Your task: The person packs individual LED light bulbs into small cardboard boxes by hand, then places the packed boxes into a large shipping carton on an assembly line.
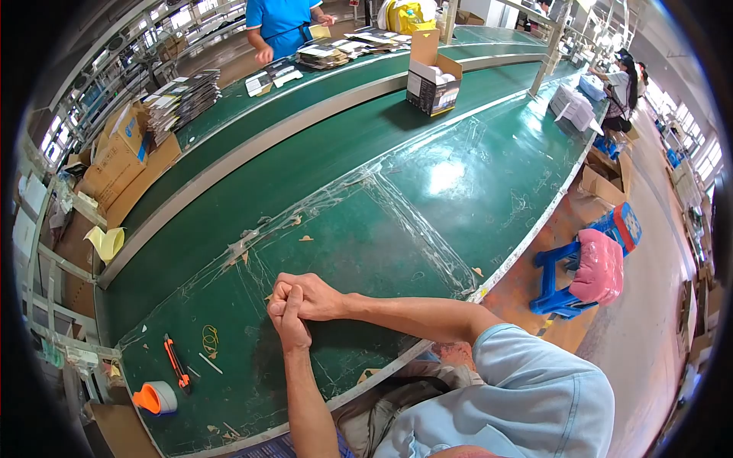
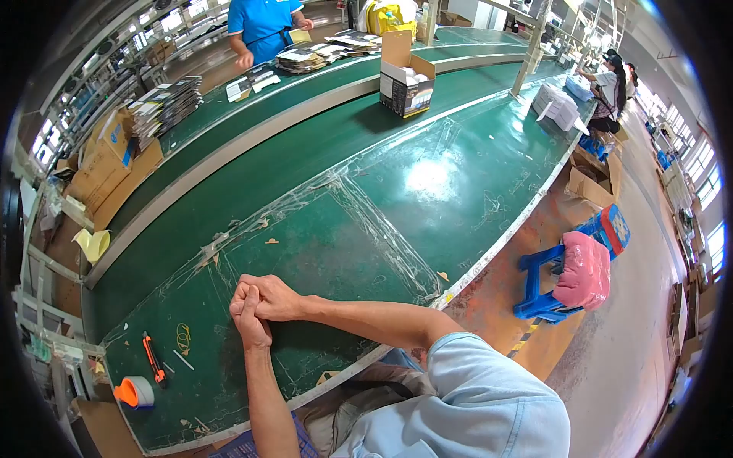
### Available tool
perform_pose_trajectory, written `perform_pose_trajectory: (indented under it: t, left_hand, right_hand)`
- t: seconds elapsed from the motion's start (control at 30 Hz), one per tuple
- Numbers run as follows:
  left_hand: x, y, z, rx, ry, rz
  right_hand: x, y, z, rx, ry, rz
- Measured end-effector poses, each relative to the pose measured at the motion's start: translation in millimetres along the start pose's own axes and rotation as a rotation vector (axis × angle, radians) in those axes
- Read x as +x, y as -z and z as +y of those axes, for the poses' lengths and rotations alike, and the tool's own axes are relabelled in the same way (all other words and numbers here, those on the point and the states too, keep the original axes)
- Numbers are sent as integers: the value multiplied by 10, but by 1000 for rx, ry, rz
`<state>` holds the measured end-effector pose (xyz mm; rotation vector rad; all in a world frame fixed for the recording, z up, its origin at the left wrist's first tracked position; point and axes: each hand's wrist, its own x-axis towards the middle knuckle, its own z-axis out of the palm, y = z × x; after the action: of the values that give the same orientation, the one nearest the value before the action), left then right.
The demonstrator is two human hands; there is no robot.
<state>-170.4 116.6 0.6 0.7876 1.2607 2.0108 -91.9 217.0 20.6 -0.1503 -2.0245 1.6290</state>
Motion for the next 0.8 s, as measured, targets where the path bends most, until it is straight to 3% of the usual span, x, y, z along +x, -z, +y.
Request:
perform_pose_trajectory:
  t: [0.27,0.33,0.37,0.4,0.47,0.6,0.67,0.7,0.8]
  left_hand:
    - [5,-46,-14,22,-24,16]
    - [-3,-98,4,-76,-112,73]
    - [-8,-103,51,-72,-108,71]
    - [-20,-121,116,-50,-73,15]
    - [-26,-151,95,-27,-59,-36]
    - [-31,-232,-71,203,-8,-63]
    - [-33,-251,-35,217,-1,-38]
    - [-34,-248,-41,231,6,-18]
    - [-21,-232,-89,228,-6,-10]
  right_hand:
    - [29,42,91,-20,31,-2]
    - [91,125,151,-149,266,116]
    - [72,362,-253,154,-241,-33]
    - [166,534,-102,-41,6,79]
    - [382,1032,160,-63,99,272]
    - [692,2584,303,-719,29,491]
    - [866,3446,435,-901,83,678]
    - [917,3803,346,-852,-6,748]
    - [997,4511,132,-1098,-154,943]
